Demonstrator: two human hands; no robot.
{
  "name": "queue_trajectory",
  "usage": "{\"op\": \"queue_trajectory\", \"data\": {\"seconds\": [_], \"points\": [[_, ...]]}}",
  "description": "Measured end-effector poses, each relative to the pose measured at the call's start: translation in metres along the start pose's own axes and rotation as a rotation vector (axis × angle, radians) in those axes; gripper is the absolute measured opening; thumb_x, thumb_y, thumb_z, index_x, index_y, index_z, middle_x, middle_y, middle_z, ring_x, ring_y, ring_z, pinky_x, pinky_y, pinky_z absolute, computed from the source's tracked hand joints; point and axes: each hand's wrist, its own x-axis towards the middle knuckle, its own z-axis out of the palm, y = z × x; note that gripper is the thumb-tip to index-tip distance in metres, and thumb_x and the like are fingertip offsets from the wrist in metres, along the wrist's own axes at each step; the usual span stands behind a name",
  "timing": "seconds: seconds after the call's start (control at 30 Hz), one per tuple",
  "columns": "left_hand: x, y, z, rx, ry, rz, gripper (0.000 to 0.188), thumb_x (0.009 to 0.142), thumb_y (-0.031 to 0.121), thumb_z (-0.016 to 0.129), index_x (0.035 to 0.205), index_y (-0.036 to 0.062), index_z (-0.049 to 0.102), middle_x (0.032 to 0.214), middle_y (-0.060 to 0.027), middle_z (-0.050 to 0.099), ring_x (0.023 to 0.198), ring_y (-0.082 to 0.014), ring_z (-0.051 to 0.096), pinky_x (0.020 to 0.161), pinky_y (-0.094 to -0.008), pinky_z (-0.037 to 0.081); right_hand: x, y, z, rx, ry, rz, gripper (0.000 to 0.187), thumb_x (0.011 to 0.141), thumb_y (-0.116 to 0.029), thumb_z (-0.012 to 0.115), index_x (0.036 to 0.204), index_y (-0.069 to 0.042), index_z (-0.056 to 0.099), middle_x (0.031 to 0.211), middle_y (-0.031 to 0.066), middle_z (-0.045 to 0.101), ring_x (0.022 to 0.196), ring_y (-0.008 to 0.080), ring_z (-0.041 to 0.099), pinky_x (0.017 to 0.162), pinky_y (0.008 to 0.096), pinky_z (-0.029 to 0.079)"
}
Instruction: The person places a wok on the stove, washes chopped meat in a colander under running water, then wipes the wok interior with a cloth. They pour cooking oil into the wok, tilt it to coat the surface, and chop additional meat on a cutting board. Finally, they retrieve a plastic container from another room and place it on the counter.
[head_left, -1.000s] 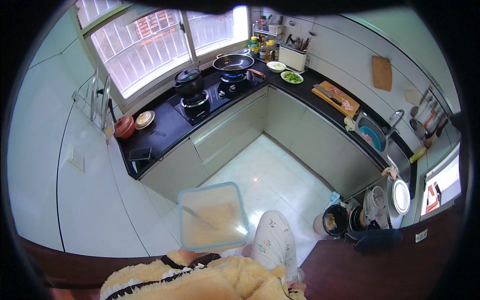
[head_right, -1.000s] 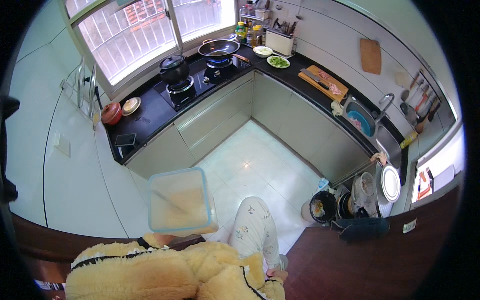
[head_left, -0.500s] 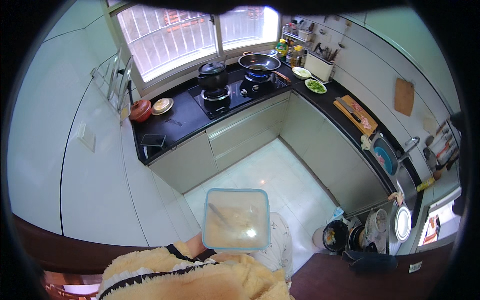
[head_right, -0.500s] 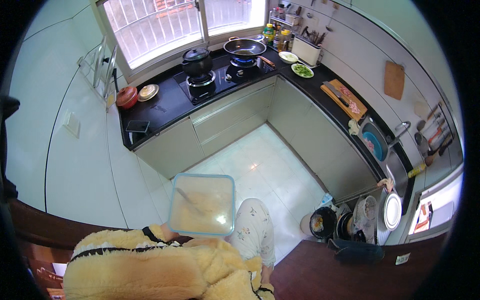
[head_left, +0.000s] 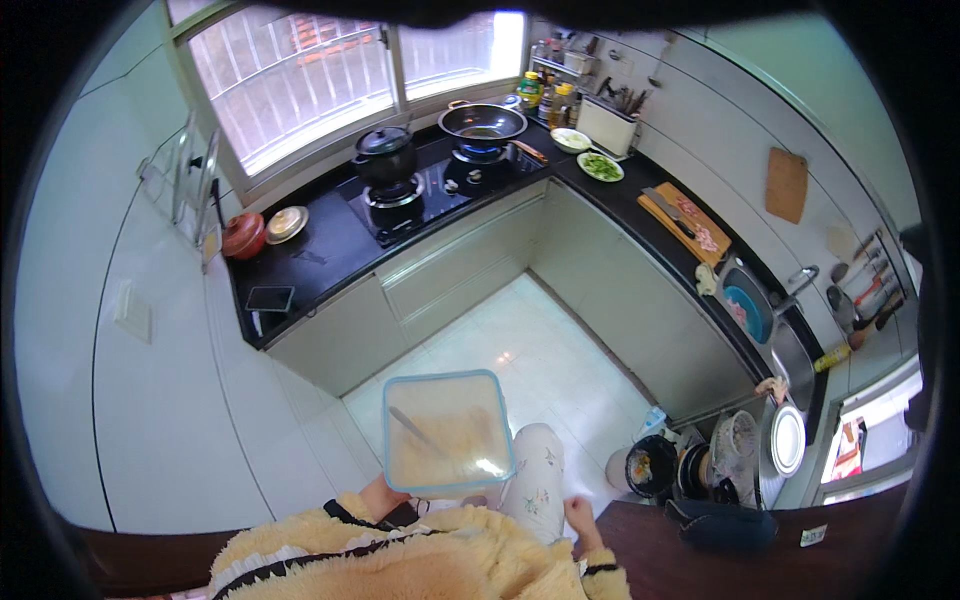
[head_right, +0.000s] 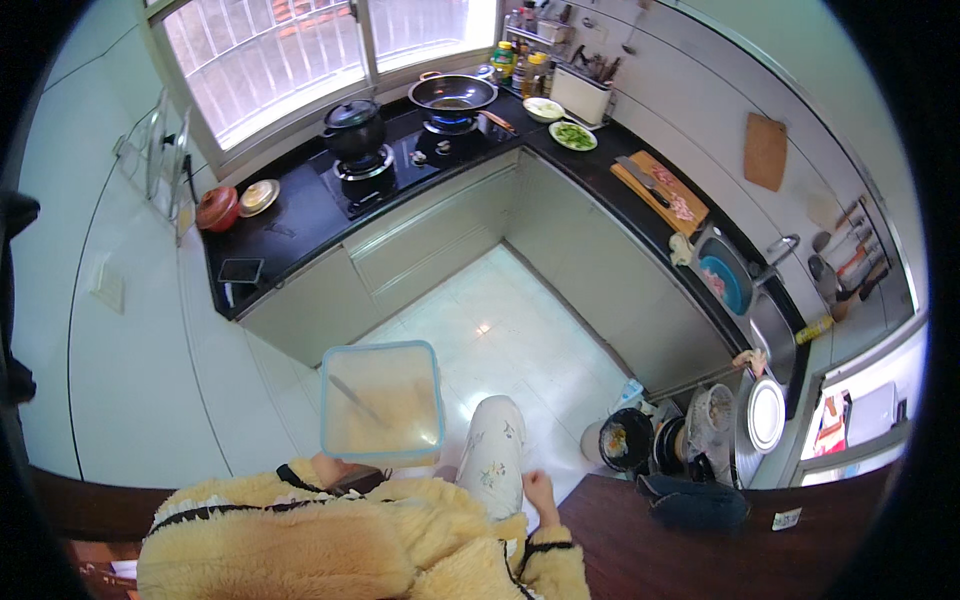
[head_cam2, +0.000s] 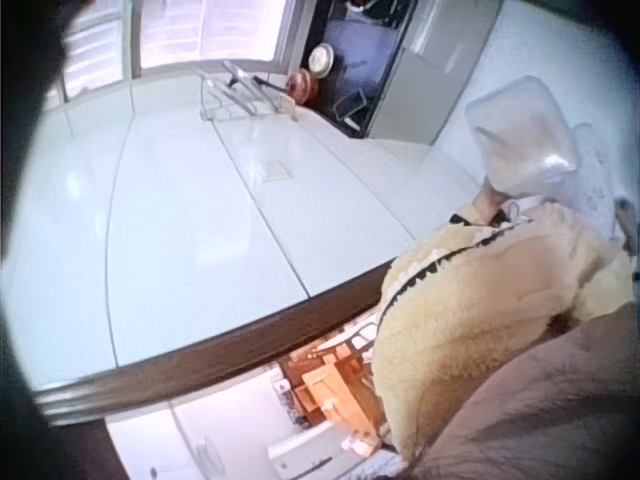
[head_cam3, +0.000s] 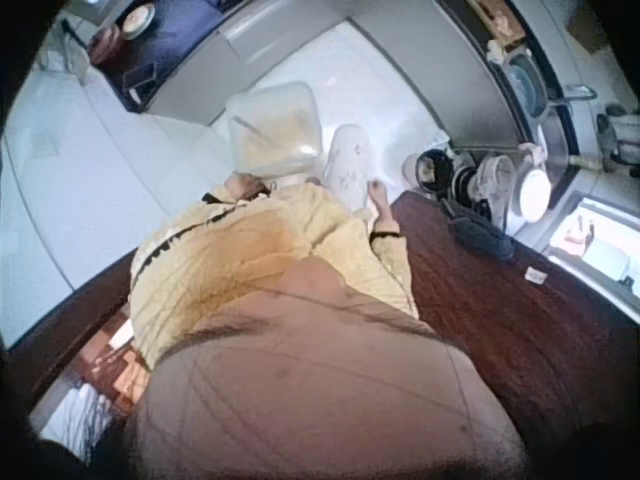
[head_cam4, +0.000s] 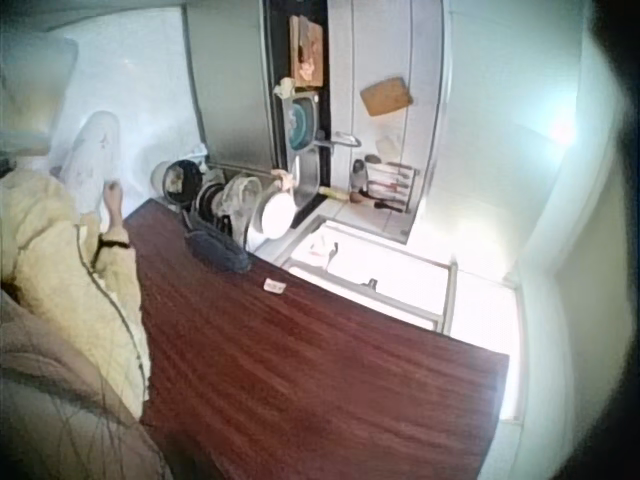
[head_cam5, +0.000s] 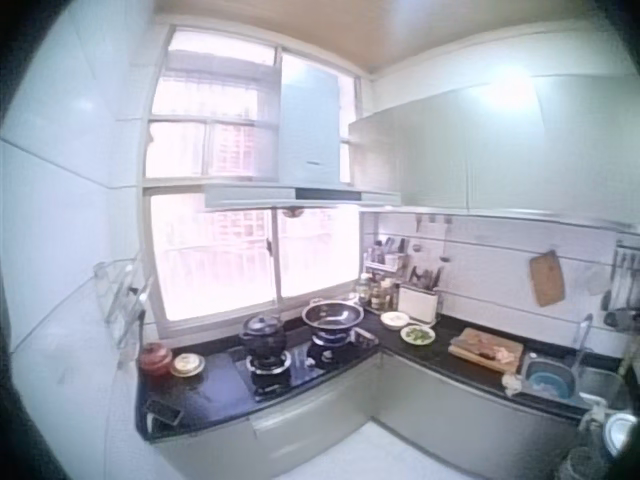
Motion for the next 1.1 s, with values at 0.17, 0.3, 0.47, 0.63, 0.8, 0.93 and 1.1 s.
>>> {"op": "queue_trajectory", "data": {"seconds": [0.17,0.3,0.47,0.63,0.8,0.93,1.1], "points": [[0.063,0.006,0.023,-0.156,0.015,-0.031,0.044,0.085,0.031,0.062,0.119,0.0033,0.056,0.119,-0.0146,0.059,0.11,-0.0268,0.055,0.091,-0.0389,0.046,0.052,-0.109,-0.092,0.593,0.023,-0.142,0.026,0.095,-0.024,0.049,0.099,0.0,0.055,0.096,0.0106,0.064,0.083,0.0202,0.063,0.074,0.0319,0.051],[0.167,0.009,0.043,-0.302,-0.146,0.038,0.057,0.088,0.047,0.051,0.126,0.0058,0.049,0.127,-0.0123,0.053,0.116,-0.0262,0.051,0.096,-0.0424,0.043,0.064,-0.198,-0.15,0.744,-0.286,-0.122,0.038,0.098,-0.033,0.042,0.118,-0.001,0.048,0.114,0.0128,0.059,0.102,0.0228,0.059,0.089,0.0348,0.047],[0.348,0.028,0.105,-1.2,-0.233,-0.316,0.074,0.088,0.066,0.035,0.136,0.0099,0.039,0.134,-0.0096,0.046,0.124,-0.0247,0.044,0.101,-0.0439,0.039,0.136,-0.245,-0.219,0.789,-0.501,-0.326,0.06,0.098,-0.048,0.029,0.141,-0.006,0.023,0.142,0.0152,0.035,0.124,0.0282,0.043,0.1,0.0387,0.038],[0.466,0.086,0.15,-1.089,-0.21,-0.355,0.081,0.086,0.071,0.031,0.139,0.0094,0.036,0.135,-0.0112,0.045,0.12,-0.0284,0.048,0.102,-0.0478,0.037,0.236,-0.271,-0.302,0.858,-0.229,-0.279,0.07,0.096,-0.055,0.029,0.145,-0.006,0.015,0.144,0.0131,0.031,0.127,0.0288,0.039,0.103,0.0422,0.034],[0.56,0.119,0.175,-1.083,-0.237,-0.416,0.079,0.088,0.07,0.027,0.142,0.0133,0.03,0.142,-0.0082,0.036,0.13,-0.0251,0.035,0.107,-0.0452,0.029,0.329,-0.297,-0.357,0.935,-0.18,-0.22,0.059,0.097,-0.045,0.039,0.138,-0.004,0.031,0.131,0.0123,0.045,0.121,0.0231,0.044,0.099,0.0404,0.038],[0.638,0.128,0.182,-1.054,-0.241,-0.404,0.082,0.084,0.073,0.031,0.141,0.0132,0.033,0.143,-0.0107,0.035,0.128,-0.0291,0.037,0.106,-0.0502,0.029,0.398,-0.316,-0.378,0.942,-0.061,-0.139,0.051,0.096,-0.04,0.047,0.131,-0.003,0.04,0.12,0.0087,0.053,0.111,0.0188,0.05,0.095,0.0382,0.041],[0.749,0.116,0.181,-1.026,-0.249,-0.456,0.078,0.086,0.071,0.029,0.141,0.0145,0.034,0.142,-0.0088,0.037,0.128,-0.0282,0.038,0.105,-0.0487,0.032,0.5,-0.331,-0.394,0.916,-0.007,-0.013,0.054,0.092,-0.047,0.051,0.129,-0.008,0.044,0.117,0.0048,0.054,0.102,0.0161,0.052,0.089,0.0344,0.042]]}}
